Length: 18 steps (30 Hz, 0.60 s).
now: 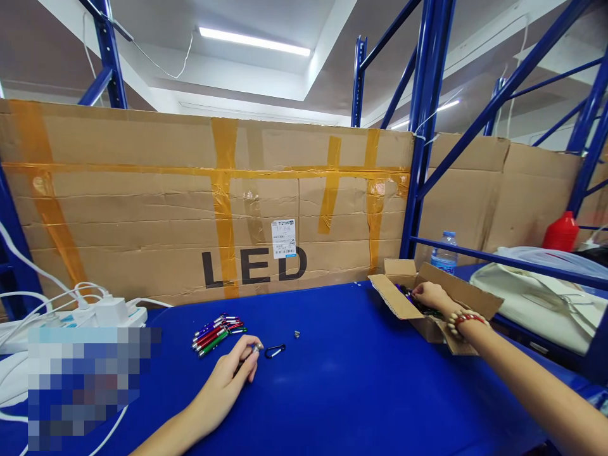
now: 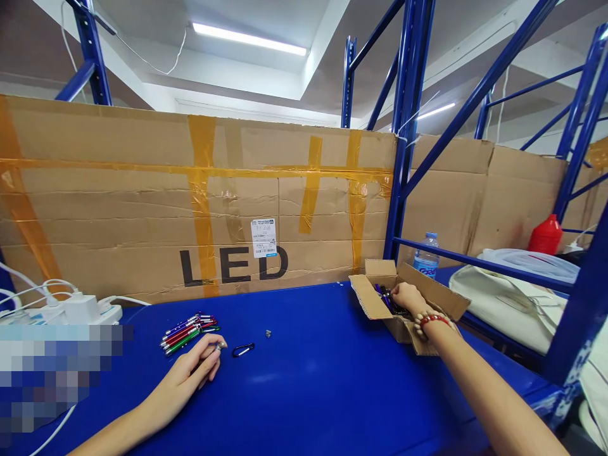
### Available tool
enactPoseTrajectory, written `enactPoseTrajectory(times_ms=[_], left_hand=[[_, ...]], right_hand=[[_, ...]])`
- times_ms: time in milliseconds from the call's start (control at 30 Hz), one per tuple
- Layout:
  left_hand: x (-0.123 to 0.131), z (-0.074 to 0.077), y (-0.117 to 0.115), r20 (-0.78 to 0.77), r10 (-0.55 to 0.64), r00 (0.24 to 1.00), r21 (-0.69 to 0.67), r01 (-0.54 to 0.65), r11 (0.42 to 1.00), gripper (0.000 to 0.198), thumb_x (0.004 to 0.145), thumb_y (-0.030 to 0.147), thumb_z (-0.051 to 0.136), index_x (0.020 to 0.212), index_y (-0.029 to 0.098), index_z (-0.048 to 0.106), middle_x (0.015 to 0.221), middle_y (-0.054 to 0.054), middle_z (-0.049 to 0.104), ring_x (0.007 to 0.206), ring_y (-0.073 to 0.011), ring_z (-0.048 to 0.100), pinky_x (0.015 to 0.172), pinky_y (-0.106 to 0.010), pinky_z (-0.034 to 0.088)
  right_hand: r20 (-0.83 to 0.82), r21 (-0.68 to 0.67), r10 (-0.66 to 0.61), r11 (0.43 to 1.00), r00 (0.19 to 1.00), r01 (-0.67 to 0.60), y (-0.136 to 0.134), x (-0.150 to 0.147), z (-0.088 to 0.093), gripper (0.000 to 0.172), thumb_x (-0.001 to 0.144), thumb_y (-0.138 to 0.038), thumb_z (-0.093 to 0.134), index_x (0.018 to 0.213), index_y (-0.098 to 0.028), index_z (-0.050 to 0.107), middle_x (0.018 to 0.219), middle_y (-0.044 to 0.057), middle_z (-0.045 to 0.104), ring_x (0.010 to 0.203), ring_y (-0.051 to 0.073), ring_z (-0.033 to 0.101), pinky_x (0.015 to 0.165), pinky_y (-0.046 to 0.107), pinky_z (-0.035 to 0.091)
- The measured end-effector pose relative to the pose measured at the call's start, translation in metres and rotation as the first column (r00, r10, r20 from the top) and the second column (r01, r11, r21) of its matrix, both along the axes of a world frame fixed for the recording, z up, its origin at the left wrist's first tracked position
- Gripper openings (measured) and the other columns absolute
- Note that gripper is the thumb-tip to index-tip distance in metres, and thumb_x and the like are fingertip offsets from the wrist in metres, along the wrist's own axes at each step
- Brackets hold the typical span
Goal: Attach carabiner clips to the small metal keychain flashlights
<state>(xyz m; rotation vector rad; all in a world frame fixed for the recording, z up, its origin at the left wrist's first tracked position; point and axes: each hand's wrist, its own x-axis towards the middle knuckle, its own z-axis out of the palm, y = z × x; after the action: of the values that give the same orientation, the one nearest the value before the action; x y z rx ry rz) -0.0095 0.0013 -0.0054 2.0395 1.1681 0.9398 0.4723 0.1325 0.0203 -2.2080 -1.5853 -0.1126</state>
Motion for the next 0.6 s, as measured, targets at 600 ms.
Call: enactPoseTrajectory(times_ms=[600], left_hand=[[-0.001, -0.001, -0.003, -0.031, -0.015, 0.999, 0.045, 0.016, 0.999, 0.031, 0.089, 0.045, 0.026, 0.100, 0.021, 0.042, 0.059, 0.005, 0.043, 0.056, -0.0125, 0.039, 0.057, -0.024, 0.031]], right_hand=[[0.202, 0.182, 0.005, 0.982, 0.979, -0.042, -0.010, -0.015, 0.004, 0.027, 0.087, -0.028, 0.050, 0.110, -0.016, 0.052, 0.111, 0.007, 0.055, 0.093, 0.018, 0.057, 0.078, 0.037, 0.049]])
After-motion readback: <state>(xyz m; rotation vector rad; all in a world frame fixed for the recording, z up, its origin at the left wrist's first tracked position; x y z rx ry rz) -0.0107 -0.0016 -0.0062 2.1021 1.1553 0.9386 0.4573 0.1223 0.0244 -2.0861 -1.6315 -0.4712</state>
